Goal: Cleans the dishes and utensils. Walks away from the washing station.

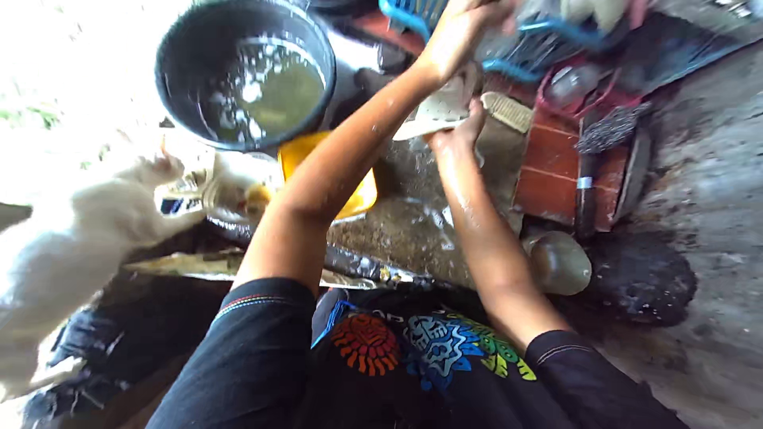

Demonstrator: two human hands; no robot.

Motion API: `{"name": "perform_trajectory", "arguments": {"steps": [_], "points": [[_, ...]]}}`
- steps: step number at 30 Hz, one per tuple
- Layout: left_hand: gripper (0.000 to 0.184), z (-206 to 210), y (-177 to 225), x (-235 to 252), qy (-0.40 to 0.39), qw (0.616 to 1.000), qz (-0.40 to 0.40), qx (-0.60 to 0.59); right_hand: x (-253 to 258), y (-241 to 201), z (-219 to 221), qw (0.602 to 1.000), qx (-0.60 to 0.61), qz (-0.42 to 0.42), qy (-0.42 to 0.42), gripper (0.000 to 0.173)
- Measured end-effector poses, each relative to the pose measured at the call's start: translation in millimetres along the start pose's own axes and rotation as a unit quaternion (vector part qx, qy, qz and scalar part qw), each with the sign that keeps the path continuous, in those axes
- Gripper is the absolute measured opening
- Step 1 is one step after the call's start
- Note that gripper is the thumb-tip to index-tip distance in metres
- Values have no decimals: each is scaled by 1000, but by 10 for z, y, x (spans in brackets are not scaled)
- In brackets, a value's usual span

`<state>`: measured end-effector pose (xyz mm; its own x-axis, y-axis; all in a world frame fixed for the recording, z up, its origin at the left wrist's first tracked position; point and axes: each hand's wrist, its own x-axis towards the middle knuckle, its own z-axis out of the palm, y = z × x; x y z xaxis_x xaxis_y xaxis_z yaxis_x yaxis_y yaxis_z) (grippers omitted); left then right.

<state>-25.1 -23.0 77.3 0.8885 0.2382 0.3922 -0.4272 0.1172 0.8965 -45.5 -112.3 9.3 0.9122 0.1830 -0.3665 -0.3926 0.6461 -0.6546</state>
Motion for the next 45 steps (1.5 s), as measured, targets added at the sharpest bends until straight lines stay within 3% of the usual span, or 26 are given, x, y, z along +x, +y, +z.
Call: {"name": "perform_trajectory", "arguments": {"steps": [3,8,15,22,29,32,36,41,45], "points": [[19,-35,-44,-68,30,998,12,-47,-28,-120,17,997,57,42,-3,46],[25,-61,-338,-215,72,995,-4,67,111,-220,-74,994,82,39,-68,41],[24,-56,-508,-241,149,988,-27,-21,100,-477,-218,988,-100,-10,-115,44],[30,47,-575,-254,230,972,-20,-41,30,-533,-508,946,-296,-39,-124,35],[36,1,-630,-364,259,962,1,-90,13,-500,-549,908,-385,-49,-157,20],[30,0,-630,-379,281,951,5,-129,-100,-521,-389,901,-415,-36,-119,28],[26,48,-627,-354,301,934,4,-190,-119,-397,-240,904,-405,-104,-84,33],[42,-9,-631,-367,305,941,-11,-147,14,-249,-352,920,-348,-133,-120,34],[51,2,-595,-415,284,949,-35,-130,26,-285,-419,936,-315,-96,-125,51]]}}
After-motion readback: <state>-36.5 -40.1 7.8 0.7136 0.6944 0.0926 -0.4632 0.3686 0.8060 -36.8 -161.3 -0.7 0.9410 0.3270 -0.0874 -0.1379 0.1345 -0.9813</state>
